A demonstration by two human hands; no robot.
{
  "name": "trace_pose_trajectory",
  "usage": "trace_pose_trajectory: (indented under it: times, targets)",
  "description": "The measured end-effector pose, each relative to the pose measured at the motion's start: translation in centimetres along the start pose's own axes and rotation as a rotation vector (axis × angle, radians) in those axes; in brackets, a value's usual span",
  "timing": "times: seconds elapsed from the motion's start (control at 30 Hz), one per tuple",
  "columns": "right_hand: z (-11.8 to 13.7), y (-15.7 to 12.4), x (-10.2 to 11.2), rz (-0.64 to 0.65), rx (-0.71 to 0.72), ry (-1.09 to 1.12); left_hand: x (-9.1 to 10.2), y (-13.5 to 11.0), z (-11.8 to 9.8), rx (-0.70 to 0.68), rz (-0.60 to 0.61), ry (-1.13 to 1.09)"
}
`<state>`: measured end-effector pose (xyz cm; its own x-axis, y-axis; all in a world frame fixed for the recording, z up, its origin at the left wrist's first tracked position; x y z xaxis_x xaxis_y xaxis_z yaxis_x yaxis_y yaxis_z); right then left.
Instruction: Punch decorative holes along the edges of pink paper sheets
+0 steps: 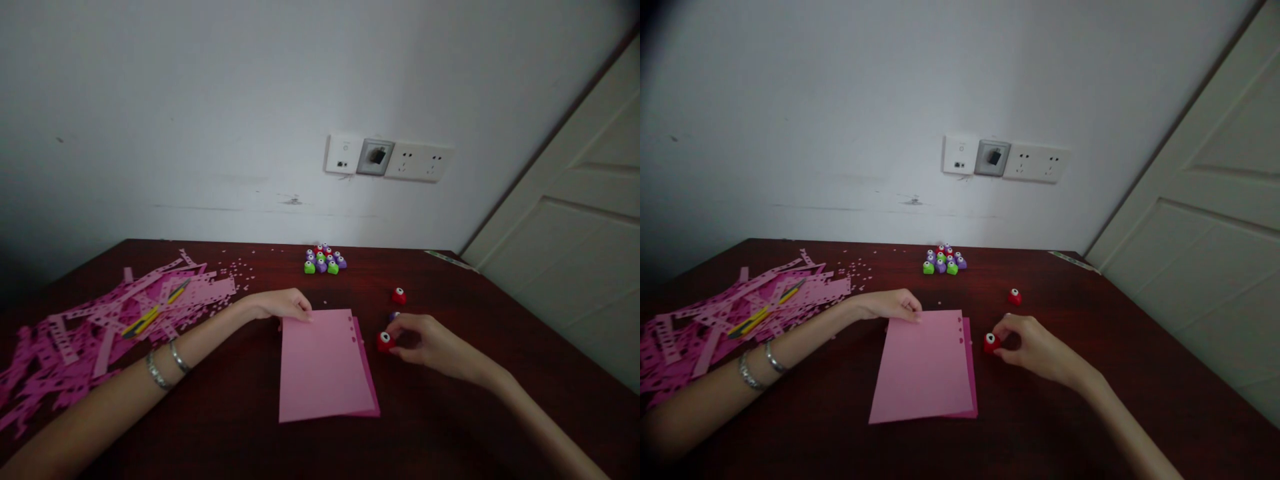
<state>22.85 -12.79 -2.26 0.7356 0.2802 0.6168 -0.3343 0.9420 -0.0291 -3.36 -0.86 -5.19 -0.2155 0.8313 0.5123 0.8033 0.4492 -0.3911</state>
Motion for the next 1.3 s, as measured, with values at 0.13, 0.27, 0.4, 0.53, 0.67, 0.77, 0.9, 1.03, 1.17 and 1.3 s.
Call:
trace_pose_trajectory:
  times: [0.13, 0.27, 0.4, 0.53, 0.67, 0.77, 0.9, 1.03, 1.17, 1.3]
  targets:
    - [-0.7, -0.2, 0.2, 0.035, -0.042, 0.010, -0.4, 0.4, -0.5, -0.085, -0.081, 0.128]
    - [-1.2, -0.5, 0.8, 0.043, -0.100, 0.022, -0.3, 0.5, -1.2, -0.119, -0.248, 0.264]
    - [-1.9, -0.7, 1.7, -0.007, -0.130, -0.033, -0.4, 0.4, -1.6, -0.114, -0.354, 0.403]
    - [-2.6, -0.9, 2.4, -0.021, -0.165, -0.091, -0.7, 0.3, -1.8, -0.036, -0.391, 0.523]
    - [-3.1, -1.1, 3.1, -0.050, -0.182, -0.120, -0.9, 0.0, -1.9, -0.003, -0.443, 0.650]
    - [-3.5, -1.2, 3.4, -0.074, -0.205, -0.102, -1.1, 0.1, -1.8, -0.037, -0.441, 0.675]
    - [-3.8, -1.3, 3.6, -0.106, -0.226, -0.060, -1.2, 0.3, -1.5, -0.045, -0.428, 0.668]
    - [-3.2, -1.3, 4.1, -0.110, -0.203, -0.114, -1.2, 0.1, -1.9, -0.065, -0.416, 0.673]
    - [-1.1, -0.7, 3.1, -0.211, -0.073, -0.144, -1.3, -0.1, -2.3, -0.050, -0.403, 0.671]
    - [0.6, 0.8, -1.0, -0.287, 0.075, 0.032, -1.3, -0.2, -2.0, -0.057, -0.426, 0.656]
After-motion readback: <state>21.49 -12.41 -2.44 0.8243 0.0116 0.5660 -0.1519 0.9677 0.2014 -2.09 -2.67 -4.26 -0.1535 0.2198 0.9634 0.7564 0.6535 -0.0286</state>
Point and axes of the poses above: each hand's wrist, its own y-axis towards the middle knuckle, its own x-axis out of the back of the hand, z = x × y, the point moved 3 cm from there along y, towards the middle knuckle, and after that the axes turned 13 degrees about y, right-handed, at the moved point
